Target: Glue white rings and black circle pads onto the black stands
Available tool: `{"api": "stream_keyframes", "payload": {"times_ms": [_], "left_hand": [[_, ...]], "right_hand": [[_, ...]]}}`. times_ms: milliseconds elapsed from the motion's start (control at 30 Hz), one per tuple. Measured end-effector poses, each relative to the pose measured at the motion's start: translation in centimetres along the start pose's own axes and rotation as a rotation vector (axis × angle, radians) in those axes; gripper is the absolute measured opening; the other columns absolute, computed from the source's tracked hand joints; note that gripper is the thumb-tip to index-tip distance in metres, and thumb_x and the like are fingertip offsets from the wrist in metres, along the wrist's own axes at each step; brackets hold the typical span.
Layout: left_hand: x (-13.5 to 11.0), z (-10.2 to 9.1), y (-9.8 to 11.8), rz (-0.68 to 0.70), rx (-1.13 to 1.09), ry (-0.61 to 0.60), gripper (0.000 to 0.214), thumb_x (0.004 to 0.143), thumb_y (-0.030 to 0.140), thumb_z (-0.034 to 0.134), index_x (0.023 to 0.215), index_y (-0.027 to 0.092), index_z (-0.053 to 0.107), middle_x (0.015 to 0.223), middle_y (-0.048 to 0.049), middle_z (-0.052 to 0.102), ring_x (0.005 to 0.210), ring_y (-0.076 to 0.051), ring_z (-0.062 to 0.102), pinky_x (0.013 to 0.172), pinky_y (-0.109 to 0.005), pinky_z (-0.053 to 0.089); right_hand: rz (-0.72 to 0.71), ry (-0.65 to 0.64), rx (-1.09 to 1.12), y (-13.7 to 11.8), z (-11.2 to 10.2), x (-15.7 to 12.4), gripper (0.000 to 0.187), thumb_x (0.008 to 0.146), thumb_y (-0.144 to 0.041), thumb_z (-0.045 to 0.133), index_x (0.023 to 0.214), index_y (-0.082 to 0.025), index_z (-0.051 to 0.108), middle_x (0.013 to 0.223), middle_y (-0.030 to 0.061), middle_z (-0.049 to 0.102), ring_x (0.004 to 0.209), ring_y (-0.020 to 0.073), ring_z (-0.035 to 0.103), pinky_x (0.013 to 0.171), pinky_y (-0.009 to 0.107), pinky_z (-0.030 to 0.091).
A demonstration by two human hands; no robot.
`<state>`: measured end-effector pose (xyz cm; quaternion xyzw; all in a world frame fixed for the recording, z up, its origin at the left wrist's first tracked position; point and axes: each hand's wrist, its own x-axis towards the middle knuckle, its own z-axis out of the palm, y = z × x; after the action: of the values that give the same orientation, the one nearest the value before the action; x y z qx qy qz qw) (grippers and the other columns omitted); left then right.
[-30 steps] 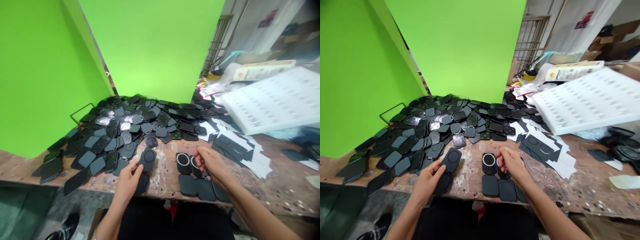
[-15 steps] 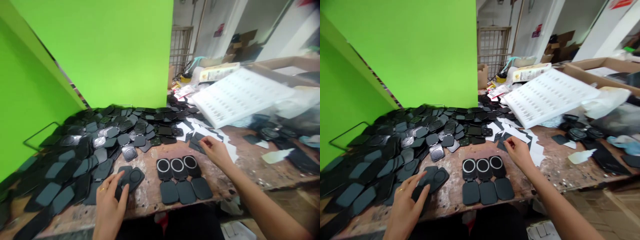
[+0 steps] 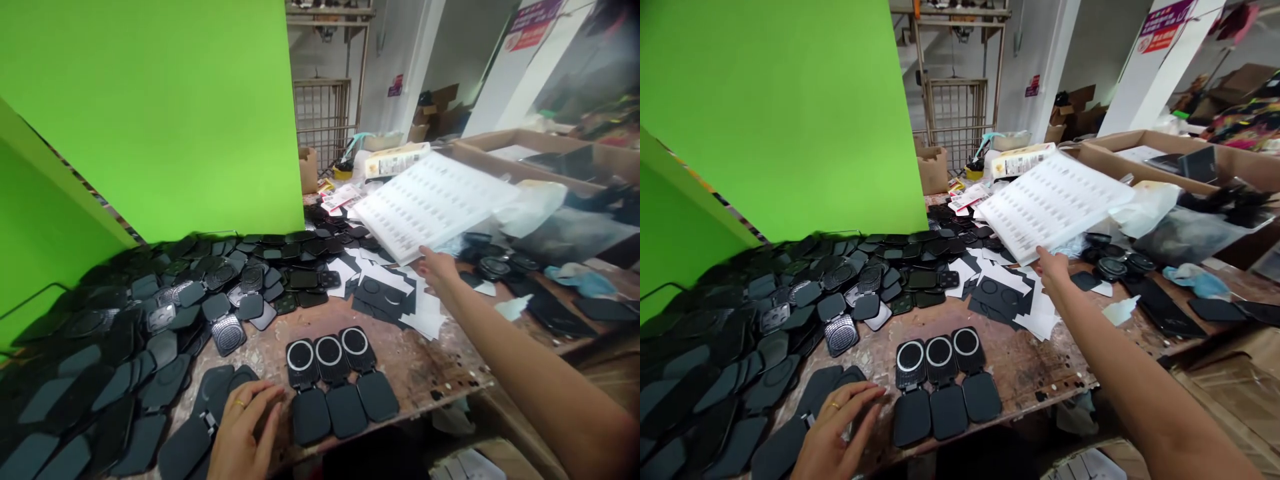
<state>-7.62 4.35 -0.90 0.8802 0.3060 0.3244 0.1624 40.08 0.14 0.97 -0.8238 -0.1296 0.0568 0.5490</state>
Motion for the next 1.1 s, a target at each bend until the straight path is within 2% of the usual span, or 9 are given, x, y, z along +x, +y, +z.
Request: {"api": "stream_keyframes", "payload": {"times_ms": [100, 167, 300, 367, 533, 700, 933, 1033, 1100], "left_hand": [[-0.1, 0.0, 0.6, -0.064, -0.032, -0.049, 0.018, 0.090, 0.029, 0.057, 0.098, 0.029, 0.073, 0.097, -0.0068, 0.071, 0.093, -0.025, 0.066, 0.078, -0.039, 0.059], [-0.3, 0.2, 1.0, -0.114, -0.061, -0.095, 0.019, 0.091, 0.028, 0.056, 0.099, 0.028, 0.073, 0.098, -0.0073, 0.070, 0.096, -0.025, 0.064, 0.081, -0.040, 0.057], [-0.3, 0.9, 1.6, -0.164, -0.112, -0.146, 0.020, 0.092, 0.026, 0.055, 0.103, 0.024, 0.071, 0.102, -0.0090, 0.068, 0.102, -0.025, 0.060, 0.088, -0.042, 0.054], [-0.2, 1.1, 1.9, -0.172, -0.125, -0.149, 0.020, 0.093, 0.025, 0.054, 0.104, 0.023, 0.071, 0.104, -0.0097, 0.067, 0.104, -0.026, 0.059, 0.090, -0.043, 0.053], [-0.2, 1.3, 2.1, -0.187, -0.150, -0.173, 0.021, 0.093, 0.025, 0.053, 0.105, 0.022, 0.070, 0.106, -0.0102, 0.066, 0.106, -0.026, 0.058, 0.091, -0.043, 0.052], [-0.4, 1.2, 1.7, -0.191, -0.168, -0.167, 0.020, 0.092, 0.025, 0.054, 0.104, 0.025, 0.071, 0.104, -0.0087, 0.067, 0.104, -0.026, 0.059, 0.090, -0.043, 0.053], [-0.6, 0.7, 2.0, -0.229, -0.198, -0.152, 0.021, 0.092, 0.027, 0.054, 0.101, 0.026, 0.073, 0.104, -0.0091, 0.067, 0.104, -0.026, 0.059, 0.090, -0.043, 0.052], [-0.7, 0.4, 2.1, -0.264, -0.237, -0.154, 0.021, 0.091, 0.029, 0.055, 0.101, 0.026, 0.073, 0.104, -0.0093, 0.067, 0.105, -0.027, 0.059, 0.092, -0.045, 0.051], [-0.6, 0.1, 2.1, -0.309, -0.281, -0.165, 0.021, 0.090, 0.030, 0.056, 0.101, 0.026, 0.074, 0.105, -0.0092, 0.068, 0.105, -0.027, 0.059, 0.094, -0.046, 0.049]], "right_hand": [[0.023, -0.025, 0.057, -0.3, 0.6, -1.5, 0.045, 0.085, -0.040, 0.051, 0.118, -0.010, 0.050, 0.089, 0.0089, 0.062, 0.063, 0.0133, 0.057, 0.054, 0.027, 0.045], [-0.010, -0.121, 0.090, -0.5, 1.1, -3.8, 0.037, 0.077, -0.037, 0.060, 0.105, -0.013, 0.058, 0.084, 0.0063, 0.063, 0.065, 0.0132, 0.057, 0.052, 0.023, 0.043], [-0.296, -0.596, -0.040, -0.3, 1.1, -9.2, 0.023, 0.071, -0.038, 0.065, 0.079, -0.017, 0.066, 0.067, 0.0015, 0.062, 0.059, 0.0142, 0.055, 0.053, 0.025, 0.043], [-0.497, -0.738, -0.210, 0.2, 0.6, -10.7, 0.019, 0.075, -0.035, 0.060, 0.074, -0.018, 0.067, 0.067, 0.0015, 0.065, 0.060, 0.0153, 0.057, 0.058, 0.028, 0.045], [-0.762, -0.506, -0.648, 2.6, 0.0, -9.9, 0.017, 0.078, -0.024, 0.060, 0.089, -0.015, 0.070, 0.094, 0.0106, 0.073, 0.093, 0.0263, 0.063, 0.082, 0.035, 0.047], [-0.770, -0.399, -0.903, 4.7, 0.4, -8.6, 0.026, 0.082, -0.031, 0.064, 0.099, -0.012, 0.066, 0.104, 0.0176, 0.069, 0.099, 0.0304, 0.061, 0.084, 0.039, 0.045], [-0.581, -0.285, -0.972, 4.5, 1.1, -7.0, 0.051, 0.070, -0.033, 0.076, 0.116, -0.012, 0.065, 0.108, 0.0194, 0.067, 0.101, 0.0360, 0.059, 0.081, 0.042, 0.045], [-0.554, -0.253, -0.837, 3.1, 0.5, -6.4, 0.029, 0.071, -0.026, 0.069, 0.097, -0.015, 0.073, 0.094, 0.0149, 0.069, 0.092, 0.0327, 0.061, 0.077, 0.041, 0.045], [-0.520, -0.243, -0.614, 1.8, -0.3, -6.6, 0.018, 0.074, -0.027, 0.062, 0.083, -0.017, 0.074, 0.083, 0.0110, 0.069, 0.081, 0.0274, 0.062, 0.074, 0.038, 0.045]]}}
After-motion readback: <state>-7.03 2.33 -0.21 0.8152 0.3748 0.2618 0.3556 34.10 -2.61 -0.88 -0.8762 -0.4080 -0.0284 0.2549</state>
